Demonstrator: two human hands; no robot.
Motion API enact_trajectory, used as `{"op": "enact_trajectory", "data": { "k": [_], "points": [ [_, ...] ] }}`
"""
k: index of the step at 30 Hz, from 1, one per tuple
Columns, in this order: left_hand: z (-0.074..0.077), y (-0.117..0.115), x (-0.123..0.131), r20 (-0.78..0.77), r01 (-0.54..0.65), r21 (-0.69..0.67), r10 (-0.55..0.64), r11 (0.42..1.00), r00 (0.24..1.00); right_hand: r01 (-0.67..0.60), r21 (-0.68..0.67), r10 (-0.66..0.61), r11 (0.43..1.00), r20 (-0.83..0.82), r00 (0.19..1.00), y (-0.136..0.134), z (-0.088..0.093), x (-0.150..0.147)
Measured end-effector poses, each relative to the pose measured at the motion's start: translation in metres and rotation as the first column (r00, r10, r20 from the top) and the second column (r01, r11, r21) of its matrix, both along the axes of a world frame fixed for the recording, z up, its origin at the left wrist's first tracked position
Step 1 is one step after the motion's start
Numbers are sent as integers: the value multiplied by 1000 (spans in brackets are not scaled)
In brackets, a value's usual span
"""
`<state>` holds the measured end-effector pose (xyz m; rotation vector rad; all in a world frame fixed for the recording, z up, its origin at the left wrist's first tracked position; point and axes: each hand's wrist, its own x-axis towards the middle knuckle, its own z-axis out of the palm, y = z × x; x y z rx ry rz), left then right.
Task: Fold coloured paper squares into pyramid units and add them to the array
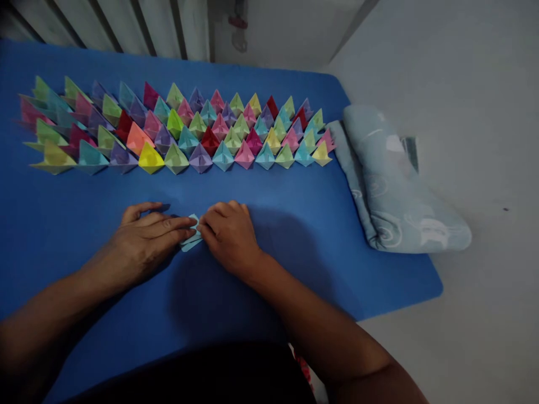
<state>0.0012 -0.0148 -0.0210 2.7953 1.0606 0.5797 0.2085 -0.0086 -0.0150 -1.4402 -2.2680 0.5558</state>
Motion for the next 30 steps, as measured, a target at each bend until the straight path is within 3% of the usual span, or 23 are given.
{"op": "enact_trajectory", "data": {
  "k": [7,15,21,30],
  "points": [
    [3,0,2,2,2,21,-2,1000,1000,8,17,-6,1000,-122,992,-4,1,7],
    [3,0,1,12,14,-3,-14,1000,1000,-152,56,155,987,-76,985,-12,10,17],
    [4,1,2,38,2,-29,-1,1000,999,-143,87,145,986,-13,989,-11,2,17],
    [-6,1,4,61,-29,-36,31,999,998,-101,151,106,983,-25,994,-13,-2,14]
  ]
}}
